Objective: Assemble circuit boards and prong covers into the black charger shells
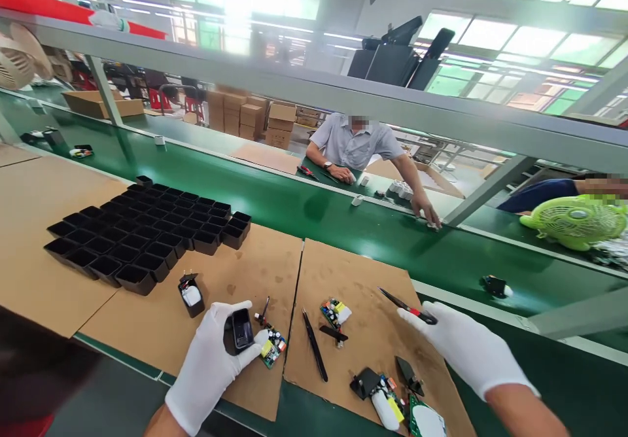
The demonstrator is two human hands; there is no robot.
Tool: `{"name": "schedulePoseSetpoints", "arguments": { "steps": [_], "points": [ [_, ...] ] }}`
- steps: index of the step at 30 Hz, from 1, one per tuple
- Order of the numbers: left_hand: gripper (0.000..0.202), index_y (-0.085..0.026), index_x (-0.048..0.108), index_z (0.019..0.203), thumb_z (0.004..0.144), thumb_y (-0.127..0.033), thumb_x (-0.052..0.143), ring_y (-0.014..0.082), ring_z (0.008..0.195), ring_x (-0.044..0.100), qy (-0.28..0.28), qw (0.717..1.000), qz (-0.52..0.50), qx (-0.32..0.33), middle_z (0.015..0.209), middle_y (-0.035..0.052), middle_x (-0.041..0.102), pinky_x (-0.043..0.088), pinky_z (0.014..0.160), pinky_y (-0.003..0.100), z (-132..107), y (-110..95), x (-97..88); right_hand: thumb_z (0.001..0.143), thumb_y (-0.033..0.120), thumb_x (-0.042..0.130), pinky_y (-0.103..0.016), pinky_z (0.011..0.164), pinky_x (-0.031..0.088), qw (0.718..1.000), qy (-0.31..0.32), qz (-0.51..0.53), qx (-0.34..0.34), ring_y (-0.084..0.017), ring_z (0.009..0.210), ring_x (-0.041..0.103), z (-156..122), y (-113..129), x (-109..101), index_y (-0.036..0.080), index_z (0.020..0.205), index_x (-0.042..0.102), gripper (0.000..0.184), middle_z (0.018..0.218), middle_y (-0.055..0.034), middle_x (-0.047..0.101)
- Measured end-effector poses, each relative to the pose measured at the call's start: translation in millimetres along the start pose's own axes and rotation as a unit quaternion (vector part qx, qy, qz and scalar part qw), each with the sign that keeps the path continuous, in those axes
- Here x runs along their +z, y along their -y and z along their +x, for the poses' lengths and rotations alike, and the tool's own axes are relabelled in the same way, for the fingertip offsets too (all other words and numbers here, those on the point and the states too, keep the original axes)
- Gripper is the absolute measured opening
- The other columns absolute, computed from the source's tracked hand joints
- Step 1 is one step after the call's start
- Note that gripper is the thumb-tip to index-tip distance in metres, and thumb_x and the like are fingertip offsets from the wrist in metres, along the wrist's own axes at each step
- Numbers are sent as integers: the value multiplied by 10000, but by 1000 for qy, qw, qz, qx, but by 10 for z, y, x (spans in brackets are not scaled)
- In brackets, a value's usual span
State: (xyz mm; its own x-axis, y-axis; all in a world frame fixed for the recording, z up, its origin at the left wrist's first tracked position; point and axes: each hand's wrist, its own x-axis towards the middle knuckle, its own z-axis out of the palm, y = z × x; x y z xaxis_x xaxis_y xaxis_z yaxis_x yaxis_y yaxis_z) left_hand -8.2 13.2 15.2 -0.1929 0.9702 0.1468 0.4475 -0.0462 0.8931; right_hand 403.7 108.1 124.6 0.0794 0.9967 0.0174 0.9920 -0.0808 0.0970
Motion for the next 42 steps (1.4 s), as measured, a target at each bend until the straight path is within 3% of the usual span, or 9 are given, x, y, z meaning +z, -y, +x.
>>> {"name": "schedulePoseSetpoints", "arguments": {
  "steps": [4,8,15,19,24,28,32,38,42],
  "points": [
    [531,-251,677,1239,838,-580,791,283,1001,729,-2,1000,11,3,1102,64,688,610,929,451,-19,30,-5,999,517,523,-333,577,401,999,9,-32,-15,-253,685,715,-13,95,288,236,795,680,380,900,-71,728],
    [589,-285,645,1327,850,-603,776,266,994,730,-6,1000,17,-3,1108,44,677,620,912,417,-22,46,-2,980,589,553,-396,705,435,997,-19,-54,-48,-278,747,691,-170,271,296,236,752,631,428,864,-73,693],
    [695,-297,565,1465,864,-583,767,302,1176,697,-42,999,12,-13,1251,75,664,584,1045,458,-18,66,29,962,600,603,-330,819,586,980,0,174,-97,-228,971,767,-276,1025,366,252,1333,640,510,1091,-30,782],
    [717,-279,540,1484,868,-565,769,306,1254,669,-34,999,5,-17,1304,98,640,548,1115,472,20,18,8,893,482,652,-374,768,614,974,-12,196,-113,-272,903,788,-64,1308,516,212,1253,707,454,1039,-73,796],
    [676,-261,558,1476,876,-508,750,312,1324,635,1,998,-16,-62,1364,119,635,511,1167,472,68,-84,-36,915,439,598,-429,886,637,963,-70,211,-153,-309,1036,783,105,1307,697,280,1128,782,323,1183,-84,791],
    [662,-250,623,1423,809,-426,797,329,1290,651,-31,995,-51,-80,1343,124,667,513,1161,466,72,-95,14,910,390,592,-399,954,648,946,-73,228,-219,-286,1070,783,178,1172,887,311,1025,840,285,1175,-70,809],
    [679,-253,649,1399,765,-396,844,320,1198,698,-49,993,-87,-67,1256,109,701,552,1120,456,101,-49,57,905,449,603,-370,932,662,942,-70,250,-213,-286,1042,797,280,1145,1015,273,994,856,320,1147,-94,816],
    [613,-242,627,1412,868,-483,777,327,1172,727,-27,999,-16,-8,1236,122,720,603,1056,485,52,54,15,883,434,695,-425,866,679,918,-69,359,-152,-309,949,812,107,1299,824,263,941,836,229,1083,-107,820],
    [598,-278,635,1374,857,-537,785,305,1124,752,-63,998,4,8,1222,74,726,634,1003,435,-13,155,74,862,339,751,-421,890,679,921,-84,359,-122,-280,972,812,-75,1282,651,216,1215,756,373,1113,-97,823]
  ]
}}
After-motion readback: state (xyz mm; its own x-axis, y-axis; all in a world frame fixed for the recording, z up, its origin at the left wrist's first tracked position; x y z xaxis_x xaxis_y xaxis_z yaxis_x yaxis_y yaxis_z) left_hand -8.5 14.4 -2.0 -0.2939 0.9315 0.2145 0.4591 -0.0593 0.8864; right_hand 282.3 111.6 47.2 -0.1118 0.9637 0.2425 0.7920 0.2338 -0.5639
